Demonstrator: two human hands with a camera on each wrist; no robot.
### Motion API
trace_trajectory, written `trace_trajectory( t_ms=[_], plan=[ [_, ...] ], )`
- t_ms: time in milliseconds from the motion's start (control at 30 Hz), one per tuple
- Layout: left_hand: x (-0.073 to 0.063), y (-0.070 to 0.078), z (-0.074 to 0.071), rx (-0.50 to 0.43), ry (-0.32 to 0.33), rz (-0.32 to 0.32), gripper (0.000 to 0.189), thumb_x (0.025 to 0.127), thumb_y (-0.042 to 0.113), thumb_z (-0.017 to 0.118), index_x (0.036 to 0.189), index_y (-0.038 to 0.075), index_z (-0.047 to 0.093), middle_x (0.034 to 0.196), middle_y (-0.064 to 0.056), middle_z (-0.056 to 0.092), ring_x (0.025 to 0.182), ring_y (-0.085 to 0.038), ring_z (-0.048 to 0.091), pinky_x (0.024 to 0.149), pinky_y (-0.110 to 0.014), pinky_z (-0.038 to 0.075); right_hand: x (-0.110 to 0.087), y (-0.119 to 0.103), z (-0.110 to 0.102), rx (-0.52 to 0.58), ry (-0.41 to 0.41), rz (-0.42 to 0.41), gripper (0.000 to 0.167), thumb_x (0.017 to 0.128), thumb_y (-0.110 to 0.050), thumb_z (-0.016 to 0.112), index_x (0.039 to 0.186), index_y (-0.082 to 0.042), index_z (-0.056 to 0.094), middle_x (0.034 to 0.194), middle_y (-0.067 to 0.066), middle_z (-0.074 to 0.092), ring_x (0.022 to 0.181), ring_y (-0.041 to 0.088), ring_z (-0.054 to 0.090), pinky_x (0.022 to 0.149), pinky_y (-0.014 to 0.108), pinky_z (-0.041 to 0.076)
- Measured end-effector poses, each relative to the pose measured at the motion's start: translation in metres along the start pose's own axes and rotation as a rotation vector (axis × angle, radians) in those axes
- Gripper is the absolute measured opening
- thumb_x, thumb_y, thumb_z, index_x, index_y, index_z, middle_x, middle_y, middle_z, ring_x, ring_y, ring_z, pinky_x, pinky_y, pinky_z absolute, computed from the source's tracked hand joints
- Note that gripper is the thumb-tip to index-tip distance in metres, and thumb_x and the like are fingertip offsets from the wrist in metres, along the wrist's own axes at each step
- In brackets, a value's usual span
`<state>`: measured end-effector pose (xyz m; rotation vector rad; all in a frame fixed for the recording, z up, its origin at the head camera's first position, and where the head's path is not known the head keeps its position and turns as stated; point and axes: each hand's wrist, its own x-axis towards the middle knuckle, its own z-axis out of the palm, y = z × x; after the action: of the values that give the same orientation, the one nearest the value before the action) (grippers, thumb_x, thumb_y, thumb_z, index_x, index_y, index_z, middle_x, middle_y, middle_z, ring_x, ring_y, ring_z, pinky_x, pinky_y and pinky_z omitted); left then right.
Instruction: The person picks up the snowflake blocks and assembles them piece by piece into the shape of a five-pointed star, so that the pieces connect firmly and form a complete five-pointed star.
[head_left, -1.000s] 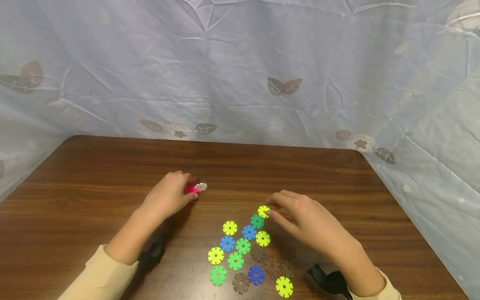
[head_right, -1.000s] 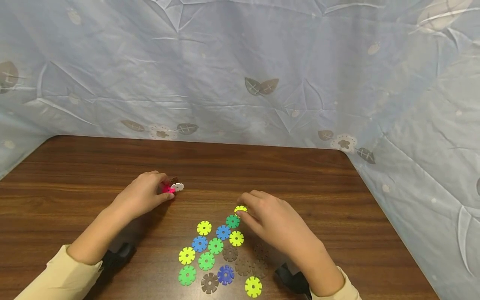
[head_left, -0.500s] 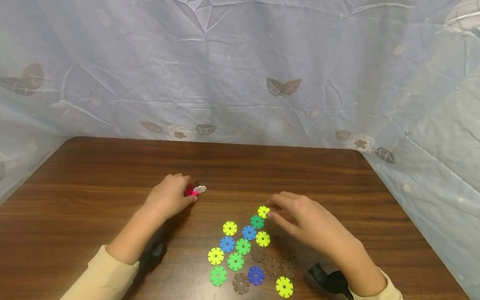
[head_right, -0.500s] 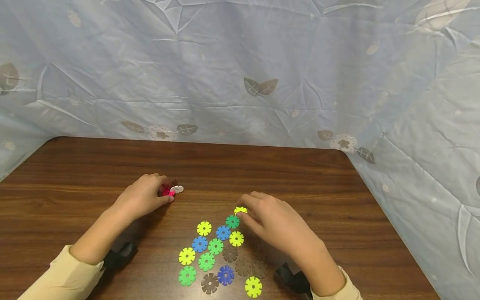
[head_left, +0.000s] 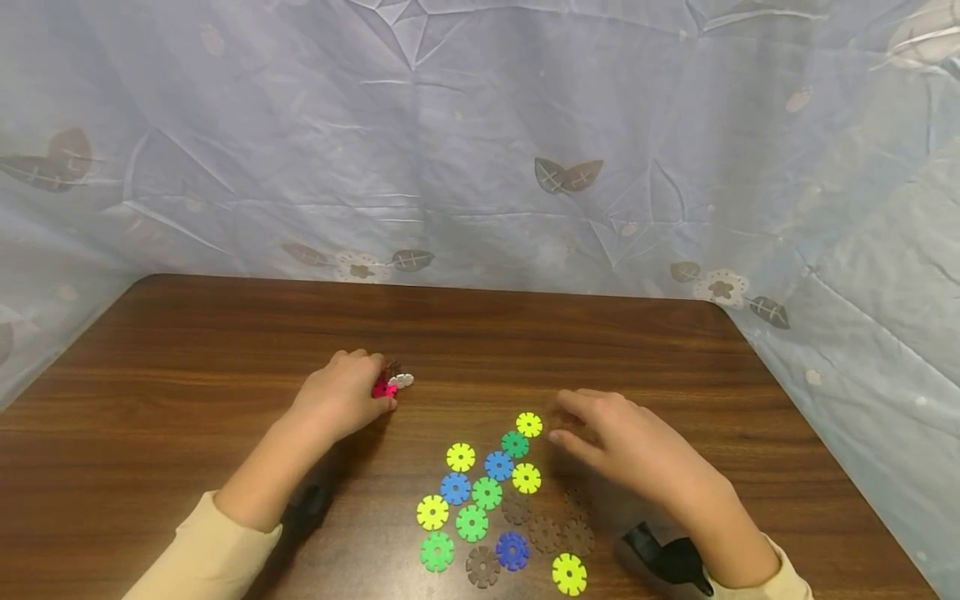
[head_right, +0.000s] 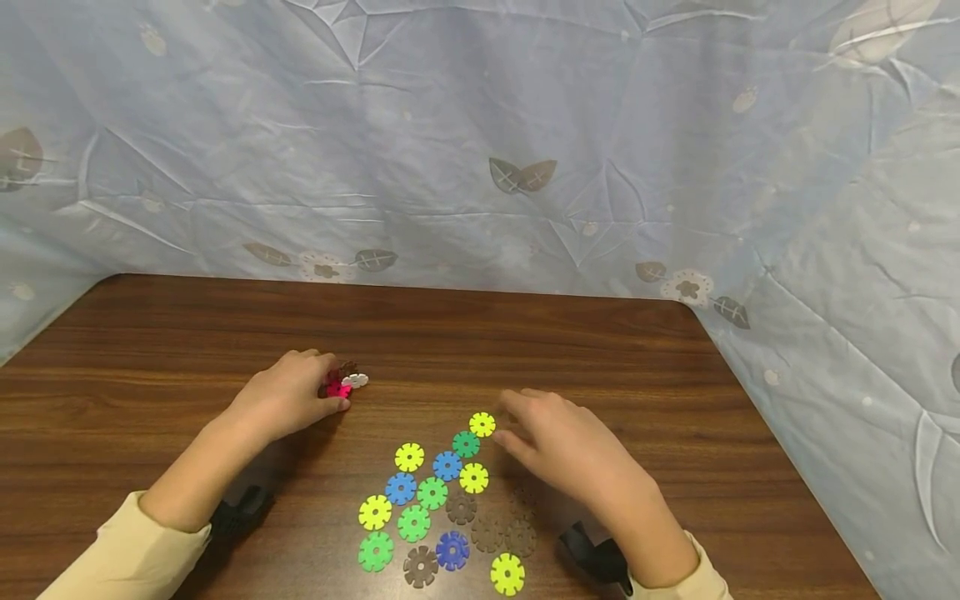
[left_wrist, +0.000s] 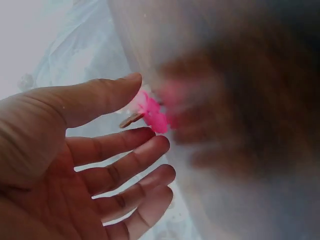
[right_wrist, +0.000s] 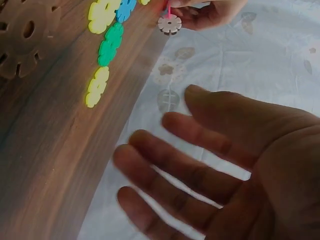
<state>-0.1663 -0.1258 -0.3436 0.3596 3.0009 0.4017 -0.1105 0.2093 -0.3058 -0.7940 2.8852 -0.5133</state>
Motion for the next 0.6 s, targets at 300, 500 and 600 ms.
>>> trace_trajectory(
  t_ms=[300,500,600],
  plan=[
    [-0.019,0.021,-0.021,0.061,0.074,0.025,0.031,0.086,0.026,0.084,0.099,0.005,0.065,0.095,-0.011,0.066,0.095,-0.036,0.062,0.069,-0.05,0.057,-0.003,0.008,0.009,0.062,-0.244,0.221,0.026,0.09,-0.025,0.083,0.108,-0.019,0.067,0.088,-0.006,0.063,0.079,0.011,0.056,0.068,0.034,0.049],
    [-0.033,0.04,-0.024,0.042,-0.049,0.135,0.034,0.087,0.029,0.086,0.104,0.008,0.065,0.1,-0.008,0.07,0.097,-0.029,0.067,0.075,-0.049,0.06,-0.006,0.012,0.011,0.133,-0.325,0.22,0.03,0.086,-0.023,0.088,0.1,-0.018,0.062,0.09,-0.001,0.062,0.082,0.015,0.055,0.071,0.035,0.048],
    [-0.04,0.05,-0.022,-0.018,-0.196,0.173,0.03,0.087,0.029,0.086,0.096,0.013,0.063,0.089,0.0,0.065,0.084,-0.018,0.062,0.073,-0.042,0.056,-0.008,0.012,0.012,0.155,-0.369,0.261,0.033,0.084,-0.025,0.089,0.099,-0.017,0.061,0.089,0.001,0.06,0.081,0.019,0.054,0.07,0.037,0.045]
  ],
)
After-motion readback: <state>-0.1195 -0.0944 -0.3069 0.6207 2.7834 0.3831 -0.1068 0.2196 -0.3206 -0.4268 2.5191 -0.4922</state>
